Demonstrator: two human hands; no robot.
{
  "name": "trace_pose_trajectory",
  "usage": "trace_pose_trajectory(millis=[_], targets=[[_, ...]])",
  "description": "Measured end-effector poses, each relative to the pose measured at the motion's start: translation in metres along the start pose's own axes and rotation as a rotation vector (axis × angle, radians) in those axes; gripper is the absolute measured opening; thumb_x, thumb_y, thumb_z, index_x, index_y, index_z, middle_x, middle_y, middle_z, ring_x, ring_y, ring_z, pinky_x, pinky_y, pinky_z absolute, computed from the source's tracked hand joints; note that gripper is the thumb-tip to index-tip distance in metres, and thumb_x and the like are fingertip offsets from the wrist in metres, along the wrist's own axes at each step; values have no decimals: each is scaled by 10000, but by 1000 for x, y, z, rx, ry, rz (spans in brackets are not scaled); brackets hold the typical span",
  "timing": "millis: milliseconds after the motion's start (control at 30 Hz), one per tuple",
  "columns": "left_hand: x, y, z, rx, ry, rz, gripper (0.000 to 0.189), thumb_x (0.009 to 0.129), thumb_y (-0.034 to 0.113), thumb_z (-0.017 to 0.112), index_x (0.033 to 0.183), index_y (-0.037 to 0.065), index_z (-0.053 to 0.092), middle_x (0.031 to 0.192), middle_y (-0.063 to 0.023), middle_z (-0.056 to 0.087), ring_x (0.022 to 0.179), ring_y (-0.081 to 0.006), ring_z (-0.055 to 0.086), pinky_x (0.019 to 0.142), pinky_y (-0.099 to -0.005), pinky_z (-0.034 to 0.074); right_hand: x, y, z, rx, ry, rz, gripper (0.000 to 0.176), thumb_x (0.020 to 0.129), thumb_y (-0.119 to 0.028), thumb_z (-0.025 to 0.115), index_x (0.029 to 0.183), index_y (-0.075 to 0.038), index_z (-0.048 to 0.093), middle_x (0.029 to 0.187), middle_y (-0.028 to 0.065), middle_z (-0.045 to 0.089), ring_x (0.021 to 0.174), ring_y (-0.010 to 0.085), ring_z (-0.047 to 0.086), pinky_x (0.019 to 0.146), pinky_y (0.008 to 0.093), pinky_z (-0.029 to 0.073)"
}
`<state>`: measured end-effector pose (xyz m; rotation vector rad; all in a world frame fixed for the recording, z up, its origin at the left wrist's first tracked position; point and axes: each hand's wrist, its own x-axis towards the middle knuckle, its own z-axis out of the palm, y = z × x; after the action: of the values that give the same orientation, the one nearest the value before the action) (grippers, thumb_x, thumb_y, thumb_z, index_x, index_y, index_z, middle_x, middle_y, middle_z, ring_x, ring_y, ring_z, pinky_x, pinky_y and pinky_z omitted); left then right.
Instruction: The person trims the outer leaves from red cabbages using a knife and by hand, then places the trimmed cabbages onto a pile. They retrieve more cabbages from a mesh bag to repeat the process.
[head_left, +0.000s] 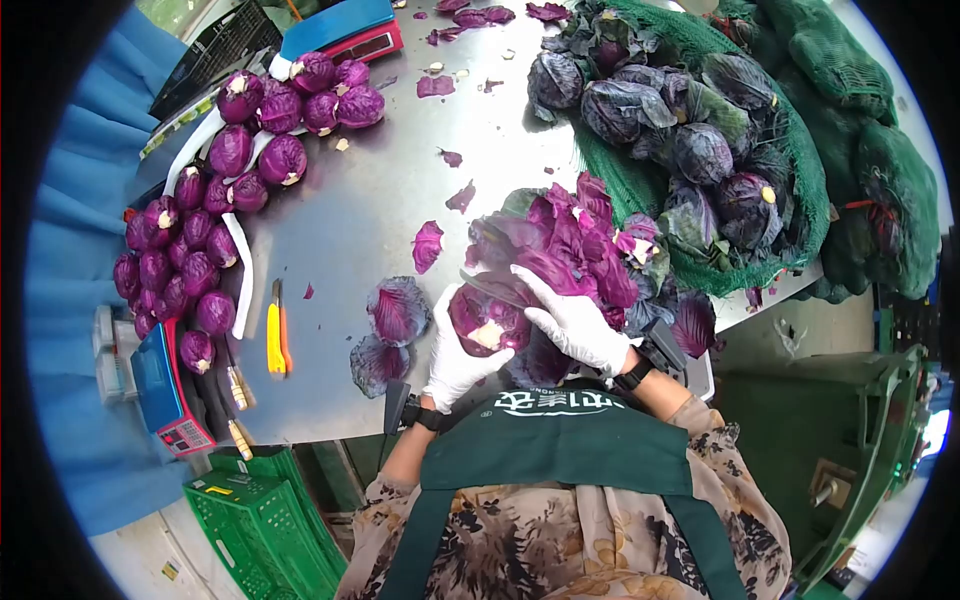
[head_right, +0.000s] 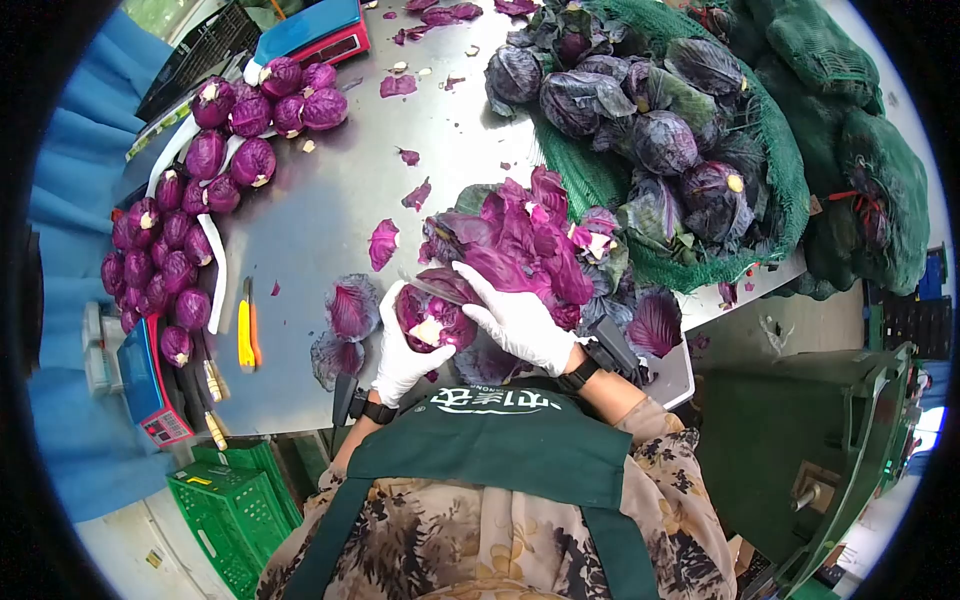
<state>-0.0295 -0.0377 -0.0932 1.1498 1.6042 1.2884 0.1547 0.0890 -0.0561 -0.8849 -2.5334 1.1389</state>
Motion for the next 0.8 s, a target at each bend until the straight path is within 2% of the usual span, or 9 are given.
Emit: trace_pose_trajectory(millis=[200, 367, 467, 600, 667, 700, 767, 800], targets=[[1, -3, 0, -59, -2, -18, 1150, 603, 180, 892, 1455, 25, 135, 1370, -218, 405, 1279, -309, 456, 1068, -413, 406, -1, -11, -8, -49, -78, 19, 616, 981, -394, 515, 1505, -173, 280, 633, 147, 567, 544, 306, 595, 516, 412, 456], [2, -2, -1, -20, -14, 1, 1148, 604, 188, 892, 1454, 26, 137, 1358, -219, 423, 1261, -312, 476, 1057, -413, 419, 1, -9, -6, -170, 4, -95, 574, 959, -392, 546, 1453, -161, 365, 721, 125, 619, 549, 285, 616, 493, 385, 475], [0, -1, -1, 11, -15, 11, 1140, 604, 196, 893, 1451, 26, 150, 1353, -217, 428, 1251, -312, 485, 1050, -413, 426, 1, -12, -10, -262, -12, -74, 548, 951, -380, 558, 1426, -159, 397, 761, 111, 639, 569, 276, 629, 497, 374, 483], [1, 0, 0, -10, 5, 15, 1124, 599, 210, 895, 1444, 26, 177, 1349, -217, 428, 1245, -308, 489, 1039, -410, 435, 2, -12, -4, -266, 85, -119, 528, 946, -384, 562, 1404, -159, 427, 750, 92, 636, 561, 267, 624, 481, 369, 473], [2, -4, 2, -37, 10, 19, 1128, 589, 217, 898, 1446, 42, 186, 1353, -202, 422, 1248, -304, 481, 1048, -421, 424, 5, -13, -6, -297, 28, -38, 466, 968, -389, 531, 1361, -140, 492, 866, 132, 677, 666, 295, 654, 577, 380, 505], [2, -6, 2, -63, 13, 24, 1133, 578, 225, 900, 1448, 57, 194, 1357, -188, 416, 1250, -301, 473, 1056, -431, 414, 7, -5, -3, -298, 28, -37, 466, 968, -389, 531, 1361, -140, 492, 866, 132, 677, 666, 295, 654, 577, 380, 505], [-2, -7, 0, 95, -42, 126, 1162, 552, 239, 910, 1451, 58, 197, 1369, -186, 410, 1271, -305, 463, 1073, -431, 401, 16, 24, 1, -54, 367, -118, 387, 992, -357, 500, 1261, -93, 586, 1016, 163, 691, 875, 309, 688, 741, 356, 542], [-7, 3, 2, 90, -90, 31, 1182, 534, 254, 916, 1452, 59, 198, 1376, -183, 410, 1283, -303, 459, 1087, -430, 386, 21, 34, -10, 9, 355, 79, 379, 1002, -346, 483, 1247, -81, 599, 1085, 177, 673, 951, 307, 675, 810, 350, 527]])
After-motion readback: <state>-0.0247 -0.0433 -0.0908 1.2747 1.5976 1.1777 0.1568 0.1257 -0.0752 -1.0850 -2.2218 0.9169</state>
